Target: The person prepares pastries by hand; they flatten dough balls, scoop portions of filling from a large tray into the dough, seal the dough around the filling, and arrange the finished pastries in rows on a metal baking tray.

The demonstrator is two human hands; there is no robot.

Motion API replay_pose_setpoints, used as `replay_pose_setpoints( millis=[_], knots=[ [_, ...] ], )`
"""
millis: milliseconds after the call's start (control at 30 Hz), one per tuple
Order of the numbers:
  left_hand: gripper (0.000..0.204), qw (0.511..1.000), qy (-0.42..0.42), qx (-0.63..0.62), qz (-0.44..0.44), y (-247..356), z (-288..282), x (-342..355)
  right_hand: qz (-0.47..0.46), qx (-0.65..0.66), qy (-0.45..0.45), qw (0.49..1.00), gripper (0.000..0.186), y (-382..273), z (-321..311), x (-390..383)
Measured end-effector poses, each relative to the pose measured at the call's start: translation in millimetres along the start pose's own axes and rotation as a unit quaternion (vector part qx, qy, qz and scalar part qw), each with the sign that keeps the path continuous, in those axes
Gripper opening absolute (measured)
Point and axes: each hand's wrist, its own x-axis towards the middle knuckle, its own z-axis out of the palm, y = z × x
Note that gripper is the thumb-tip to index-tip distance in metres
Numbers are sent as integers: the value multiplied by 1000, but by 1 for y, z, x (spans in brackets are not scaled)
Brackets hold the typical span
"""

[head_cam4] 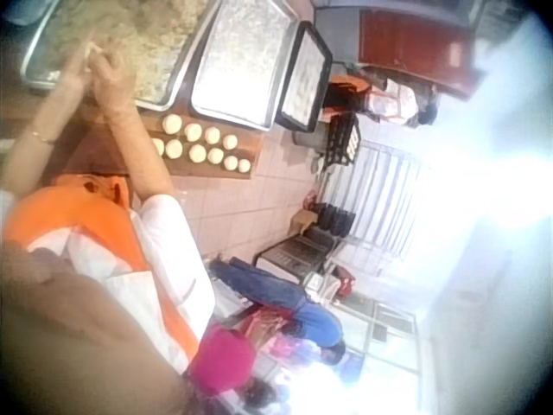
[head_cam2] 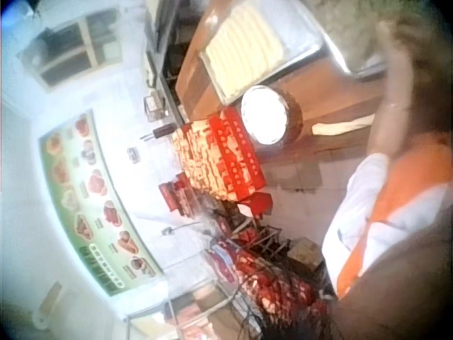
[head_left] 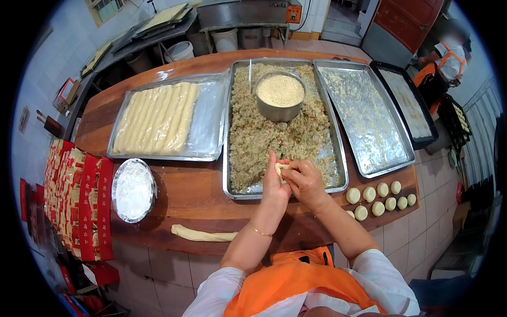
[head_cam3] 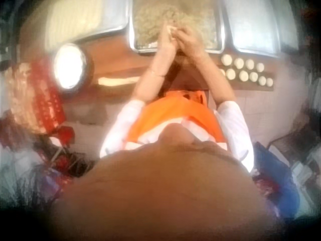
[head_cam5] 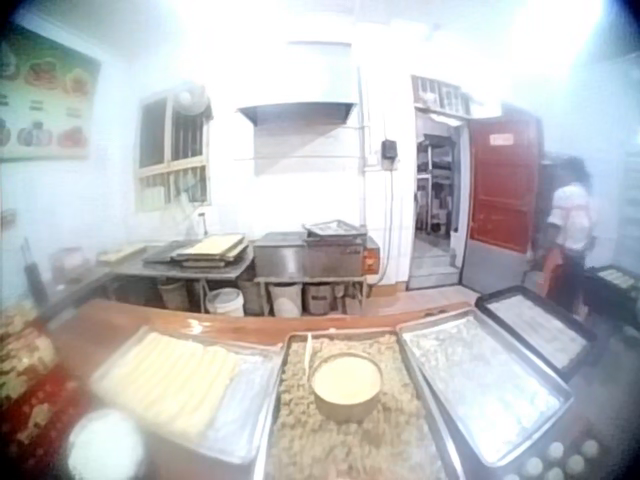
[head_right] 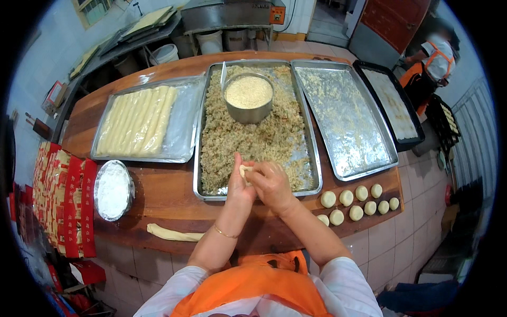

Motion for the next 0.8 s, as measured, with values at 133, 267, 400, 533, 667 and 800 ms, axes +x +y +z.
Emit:
replay_pose_setpoints(
  millis=[133, 267, 400, 533, 667, 800],
  knots=[
    [42, 999, -33, 15, -33, 5, 5, -6, 47, 71, 75, 994, 41, -16, -13, 18],
    [34, 998, -55, -10, -42, -8, -3, 0, 162, 308, -65, 935, 52, 4, -2, 8],
    [29, 993, -103, -45, -46, -22, -42, 37, 194, 329, -105, 918, 54, 1, -1, 4],
    [27, 987, -159, 31, -18, 1, 7, -20, 295, 445, -68, 843, 57, -6, -5, 5],
    [29, 961, -223, 145, 70, 3, 11, -42, 284, 526, -42, 801, 64, -18, -16, 15],
    [34, 950, -290, 92, 75, -4, -31, -11, 256, 432, -57, 863, 62, -16, 3, 4]
  ],
)
